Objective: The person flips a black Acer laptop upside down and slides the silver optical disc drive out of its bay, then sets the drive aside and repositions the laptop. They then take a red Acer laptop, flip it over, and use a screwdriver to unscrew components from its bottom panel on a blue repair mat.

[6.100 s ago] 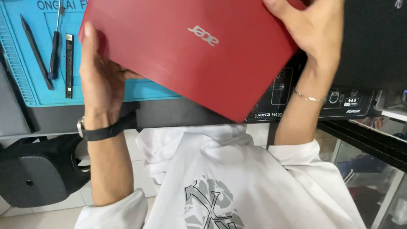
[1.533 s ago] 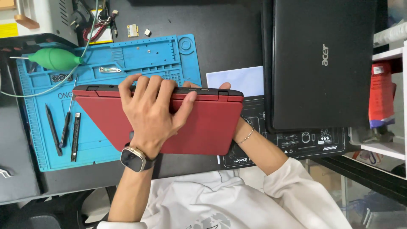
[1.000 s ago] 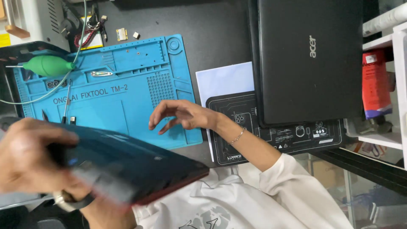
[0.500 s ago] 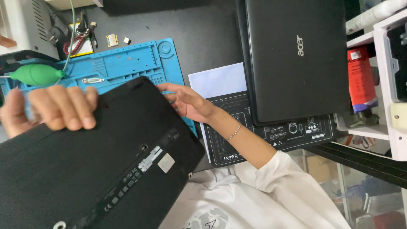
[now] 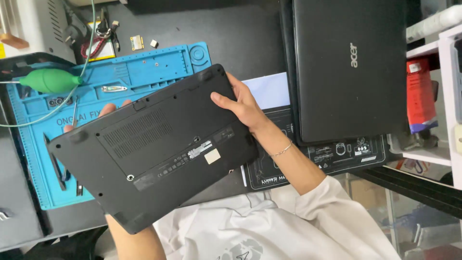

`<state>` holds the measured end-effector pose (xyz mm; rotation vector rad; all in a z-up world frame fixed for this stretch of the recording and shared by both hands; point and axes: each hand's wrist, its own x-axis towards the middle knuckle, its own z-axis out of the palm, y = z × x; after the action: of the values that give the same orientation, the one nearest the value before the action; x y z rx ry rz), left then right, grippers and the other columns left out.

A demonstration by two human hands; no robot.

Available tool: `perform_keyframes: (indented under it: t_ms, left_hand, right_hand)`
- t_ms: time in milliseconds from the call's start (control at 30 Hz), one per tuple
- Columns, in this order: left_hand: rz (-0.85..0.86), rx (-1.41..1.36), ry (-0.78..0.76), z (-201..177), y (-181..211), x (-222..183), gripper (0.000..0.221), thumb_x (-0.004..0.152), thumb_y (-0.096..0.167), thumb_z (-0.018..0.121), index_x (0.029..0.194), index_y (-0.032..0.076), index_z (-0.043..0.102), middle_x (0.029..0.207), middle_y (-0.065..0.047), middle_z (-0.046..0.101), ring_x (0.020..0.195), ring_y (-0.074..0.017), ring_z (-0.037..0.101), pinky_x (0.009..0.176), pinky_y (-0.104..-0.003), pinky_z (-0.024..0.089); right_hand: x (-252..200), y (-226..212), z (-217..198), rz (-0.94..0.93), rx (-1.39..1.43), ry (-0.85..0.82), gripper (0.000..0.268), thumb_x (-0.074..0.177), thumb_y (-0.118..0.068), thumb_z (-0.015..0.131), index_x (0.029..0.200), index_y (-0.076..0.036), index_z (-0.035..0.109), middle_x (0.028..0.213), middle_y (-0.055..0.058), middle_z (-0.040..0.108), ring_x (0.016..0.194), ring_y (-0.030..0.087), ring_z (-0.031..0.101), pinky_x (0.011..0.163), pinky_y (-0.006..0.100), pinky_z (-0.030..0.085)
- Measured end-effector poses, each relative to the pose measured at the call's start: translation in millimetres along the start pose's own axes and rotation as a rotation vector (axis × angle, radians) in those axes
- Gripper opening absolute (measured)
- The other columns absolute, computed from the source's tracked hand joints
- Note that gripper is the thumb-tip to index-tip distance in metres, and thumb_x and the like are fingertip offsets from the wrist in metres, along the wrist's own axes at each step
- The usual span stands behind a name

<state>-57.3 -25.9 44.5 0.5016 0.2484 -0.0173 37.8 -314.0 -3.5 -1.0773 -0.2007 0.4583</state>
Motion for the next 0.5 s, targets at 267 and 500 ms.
perform_keyframes:
  t_ms: [267,500]
  left_hand:
    - [0.183,0.856,0.263,-76,11,10,0.064,0.107,0.038,0.056,0.157,-0.003,0.047,0.129,-0.021,0.062,0.103,-0.0289,0.051,0.086,-0.041,0.042]
    - [0.408,1.578,0.297,-35,-9,30,0.049,0.106,0.019,0.065,0.147,-0.003,0.053,0.119,-0.019,0.071,0.093,-0.0266,0.068,0.077,-0.036,0.053]
  right_hand:
    - [15,1,-19,-0.035,-0.252,0.159,0.047,0.097,-0.019,0.075,0.136,0.000,0.055,0.126,0.012,0.067,0.118,0.017,0.063,0.103,0.032,0.053]
    - [19,-14,-13,-0.003,-0.733,0.374,0.047,0.090,-0.028,0.075,0.125,-0.001,0.059,0.095,0.003,0.077,0.089,0.013,0.075,0.079,0.029,0.060]
